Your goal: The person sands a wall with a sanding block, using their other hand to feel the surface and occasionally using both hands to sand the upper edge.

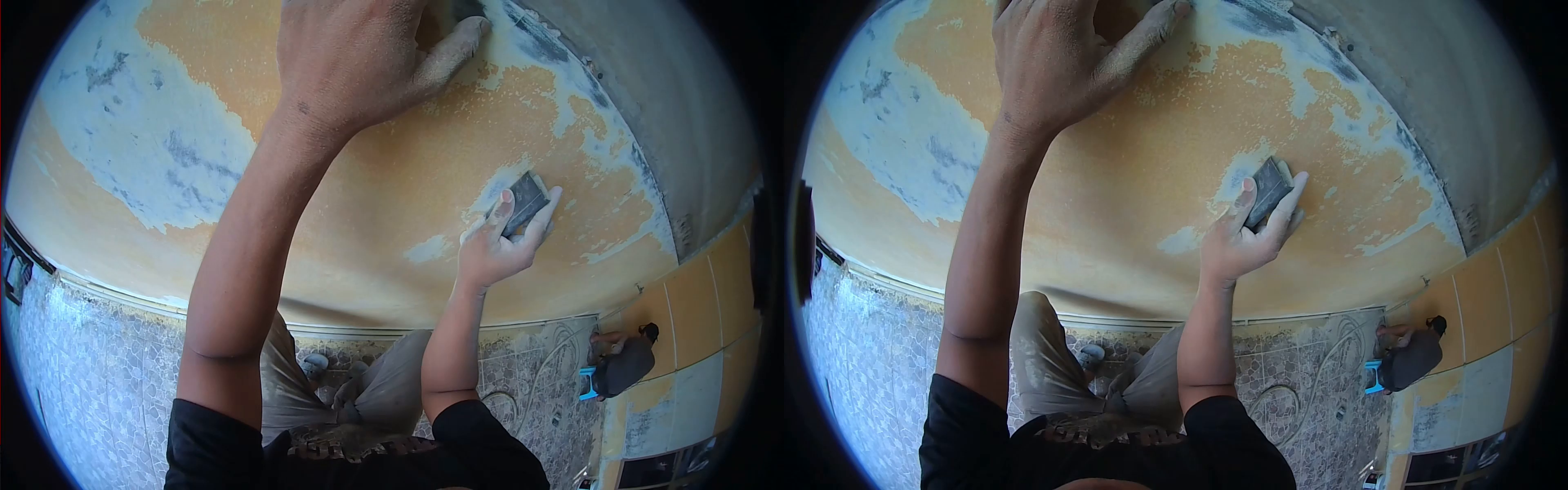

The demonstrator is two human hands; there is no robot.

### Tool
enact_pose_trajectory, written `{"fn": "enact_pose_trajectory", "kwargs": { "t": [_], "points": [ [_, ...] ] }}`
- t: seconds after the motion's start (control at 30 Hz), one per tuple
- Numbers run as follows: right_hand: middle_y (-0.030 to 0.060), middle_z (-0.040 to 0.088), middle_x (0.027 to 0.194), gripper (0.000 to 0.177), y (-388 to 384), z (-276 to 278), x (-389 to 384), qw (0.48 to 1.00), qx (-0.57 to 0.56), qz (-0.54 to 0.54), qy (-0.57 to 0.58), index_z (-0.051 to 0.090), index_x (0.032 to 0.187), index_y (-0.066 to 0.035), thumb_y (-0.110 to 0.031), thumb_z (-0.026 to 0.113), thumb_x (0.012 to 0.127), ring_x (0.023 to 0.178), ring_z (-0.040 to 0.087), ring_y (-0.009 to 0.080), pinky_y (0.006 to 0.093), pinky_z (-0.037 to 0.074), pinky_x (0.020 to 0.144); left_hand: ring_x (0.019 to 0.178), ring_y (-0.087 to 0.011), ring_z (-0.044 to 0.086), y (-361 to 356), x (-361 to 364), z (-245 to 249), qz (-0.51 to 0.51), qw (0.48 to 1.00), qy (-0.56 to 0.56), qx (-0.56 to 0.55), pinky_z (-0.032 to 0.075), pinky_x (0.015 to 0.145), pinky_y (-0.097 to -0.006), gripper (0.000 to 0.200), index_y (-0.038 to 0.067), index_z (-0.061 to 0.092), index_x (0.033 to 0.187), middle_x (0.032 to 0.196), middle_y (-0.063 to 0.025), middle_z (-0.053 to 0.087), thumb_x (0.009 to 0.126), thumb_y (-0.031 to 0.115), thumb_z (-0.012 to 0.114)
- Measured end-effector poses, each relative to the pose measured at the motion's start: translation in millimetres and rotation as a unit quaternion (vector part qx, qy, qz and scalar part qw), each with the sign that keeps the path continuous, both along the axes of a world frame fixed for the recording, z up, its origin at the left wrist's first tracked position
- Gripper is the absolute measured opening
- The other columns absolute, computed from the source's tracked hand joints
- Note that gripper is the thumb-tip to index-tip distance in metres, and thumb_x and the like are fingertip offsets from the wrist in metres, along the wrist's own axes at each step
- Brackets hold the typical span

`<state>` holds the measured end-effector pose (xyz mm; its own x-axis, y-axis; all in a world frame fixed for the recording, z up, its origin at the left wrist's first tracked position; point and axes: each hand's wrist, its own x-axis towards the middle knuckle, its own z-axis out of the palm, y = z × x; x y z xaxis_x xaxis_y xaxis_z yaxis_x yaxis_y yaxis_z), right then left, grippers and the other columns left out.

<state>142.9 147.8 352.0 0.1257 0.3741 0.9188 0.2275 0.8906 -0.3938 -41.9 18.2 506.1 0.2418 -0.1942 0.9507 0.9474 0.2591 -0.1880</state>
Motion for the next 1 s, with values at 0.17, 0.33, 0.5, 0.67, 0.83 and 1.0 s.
{"fn": "enact_pose_trajectory", "kwargs": {
  "t": [0.17, 0.33, 0.5, 0.67, 0.83, 1.0],
  "points": [
    [0.0215, 0.057, 0.106, 0.057, -4, -148, 0, 0.998, 0.049, -0.001, -0.029, 0.050, 0.144, 0.014, -0.008, 0.072, 0.097, 0.088, 0.058, 0.0311, 0.0411, 0.051, 0.070, 0.118, -0.0288, 0.059, 0, 4, 0, -0.019, 0.999, -0.028, -0.019, 0.032, 0.119, -0.0503, 0.037, 0.009, 0.064, 0.114, 0.111, -0.0083, 0.065, 0.086, 0.030, 0.073],
    [0.0234, 0.062, 0.103, 0.055, -12, -104, 2, 0.998, -0.024, 0.060, -0.017, 0.052, 0.143, 0.011, -0.007, 0.073, 0.096, 0.090, 0.060, 0.0375, 0.0438, 0.052, 0.077, 0.119, -0.0289, 0.059, 0, 4, 0, 0.003, 0.999, -0.038, -0.030, 0.031, 0.119, -0.0501, 0.038, 0.008, 0.064, 0.115, 0.112, -0.0086, 0.066, 0.086, 0.030, 0.073],
    [0.0229, 0.061, 0.111, 0.058, 0, -7, -1, 0.999, 0.021, -0.042, -0.010, 0.050, 0.147, 0.010, -0.010, 0.072, 0.097, 0.095, 0.061, 0.0357, 0.0428, 0.051, 0.083, 0.119, -0.0294, 0.059, -1, 4, -2, 0.004, 0.999, -0.034, -0.020, 0.031, 0.119, -0.0495, 0.039, 0.007, 0.064, 0.116, 0.112, -0.0092, 0.065, 0.086, 0.030, 0.073],
    [0.0225, 0.058, 0.112, 0.061, -12, -137, -1, 0.999, 0.033, 0.009, -0.028, 0.045, 0.149, 0.013, -0.009, 0.070, 0.098, 0.091, 0.062, 0.0345, 0.0420, 0.052, 0.081, 0.118, -0.0303, 0.059, -8, 9, 1, -0.017, 0.997, -0.049, -0.061, 0.030, 0.119, -0.0498, 0.039, 0.007, 0.063, 0.116, 0.112, -0.0096, 0.065, 0.086, 0.029, 0.073],
    [0.0285, 0.062, 0.133, 0.061, -15, -61, 5, 0.991, -0.107, 0.082, 0.019, 0.045, 0.149, 0.012, -0.015, 0.069, 0.099, 0.114, 0.063, 0.0445, 0.0529, 0.038, 0.111, 0.118, -0.0302, 0.058, -5, 9, 0, -0.024, 0.998, -0.046, -0.042, 0.031, 0.118, -0.0496, 0.039, 0.007, 0.063, 0.116, 0.112, -0.0097, 0.065, 0.085, 0.028, 0.073],
    [0.0254, 0.061, 0.118, 0.058, 0, -20, -1, 0.999, -0.023, -0.004, 0.027, 0.046, 0.150, 0.010, -0.011, 0.068, 0.100, 0.103, 0.062, 0.0406, 0.0473, 0.050, 0.091, 0.117, -0.0301, 0.058, -7, 7, 2, -0.003, 0.998, -0.037, -0.048, 0.032, 0.117, -0.0494, 0.039, 0.007, 0.063, 0.116, 0.112, -0.0097, 0.065, 0.085, 0.029, 0.074]
  ]
}}
